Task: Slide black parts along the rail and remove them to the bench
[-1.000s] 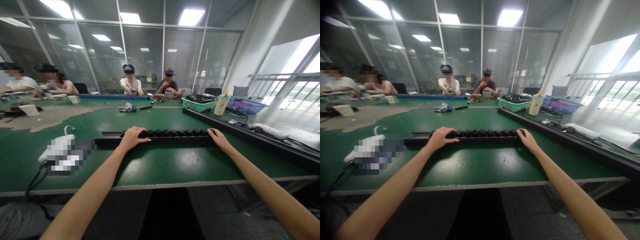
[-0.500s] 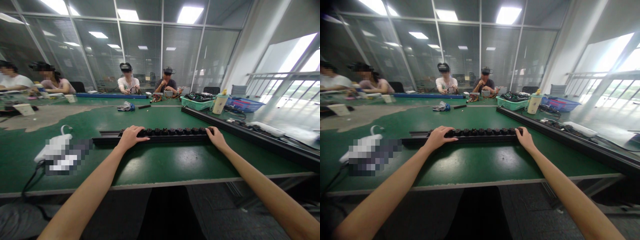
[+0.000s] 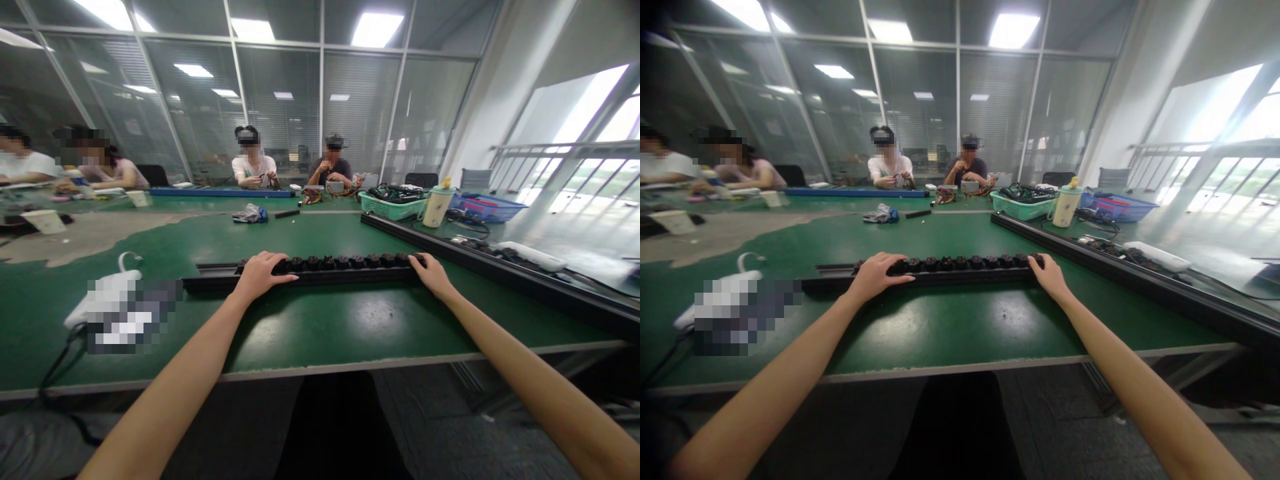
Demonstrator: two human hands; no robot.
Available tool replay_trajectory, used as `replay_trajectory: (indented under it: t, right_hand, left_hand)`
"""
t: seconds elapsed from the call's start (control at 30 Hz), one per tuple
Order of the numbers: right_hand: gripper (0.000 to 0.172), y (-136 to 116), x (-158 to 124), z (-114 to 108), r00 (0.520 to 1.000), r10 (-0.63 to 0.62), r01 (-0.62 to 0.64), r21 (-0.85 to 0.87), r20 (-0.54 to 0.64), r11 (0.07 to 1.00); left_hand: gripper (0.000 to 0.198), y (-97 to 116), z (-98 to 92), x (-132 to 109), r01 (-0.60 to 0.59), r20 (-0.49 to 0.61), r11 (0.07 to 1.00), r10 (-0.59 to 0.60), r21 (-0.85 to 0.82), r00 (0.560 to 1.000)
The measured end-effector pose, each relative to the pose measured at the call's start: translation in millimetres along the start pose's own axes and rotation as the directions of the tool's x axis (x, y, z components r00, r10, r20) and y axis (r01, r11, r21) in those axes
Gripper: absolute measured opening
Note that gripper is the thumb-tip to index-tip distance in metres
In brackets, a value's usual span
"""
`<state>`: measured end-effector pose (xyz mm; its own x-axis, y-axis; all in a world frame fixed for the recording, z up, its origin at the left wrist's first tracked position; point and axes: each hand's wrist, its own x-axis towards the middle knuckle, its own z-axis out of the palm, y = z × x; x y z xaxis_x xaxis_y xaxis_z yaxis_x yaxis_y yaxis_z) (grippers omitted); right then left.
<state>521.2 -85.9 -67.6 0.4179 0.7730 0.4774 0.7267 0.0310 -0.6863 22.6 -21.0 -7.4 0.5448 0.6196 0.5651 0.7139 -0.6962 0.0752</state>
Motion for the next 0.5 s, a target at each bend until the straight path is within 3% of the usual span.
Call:
replay_trajectory:
  t: [0.27, 0.5]
  right_hand:
    - [0.049, -7.7, -5.2, -6.2, 1.0, -0.012, 0.01, -0.075, -0.028, 0.997]
    - [0.052, -11.6, -4.2, -8.7, 0.999, -0.024, 0.022, -0.083, -0.023, 0.996]
  left_hand:
    - [0.066, -1.5, -0.1, -0.4, -0.004, 0.005, 1.0, 0.004, -0.008, 1.0]
    - [0.066, 0.5, -0.3, 0.1, 0.002, 0.007, 1.0, -0.002, -0.006, 1.0]
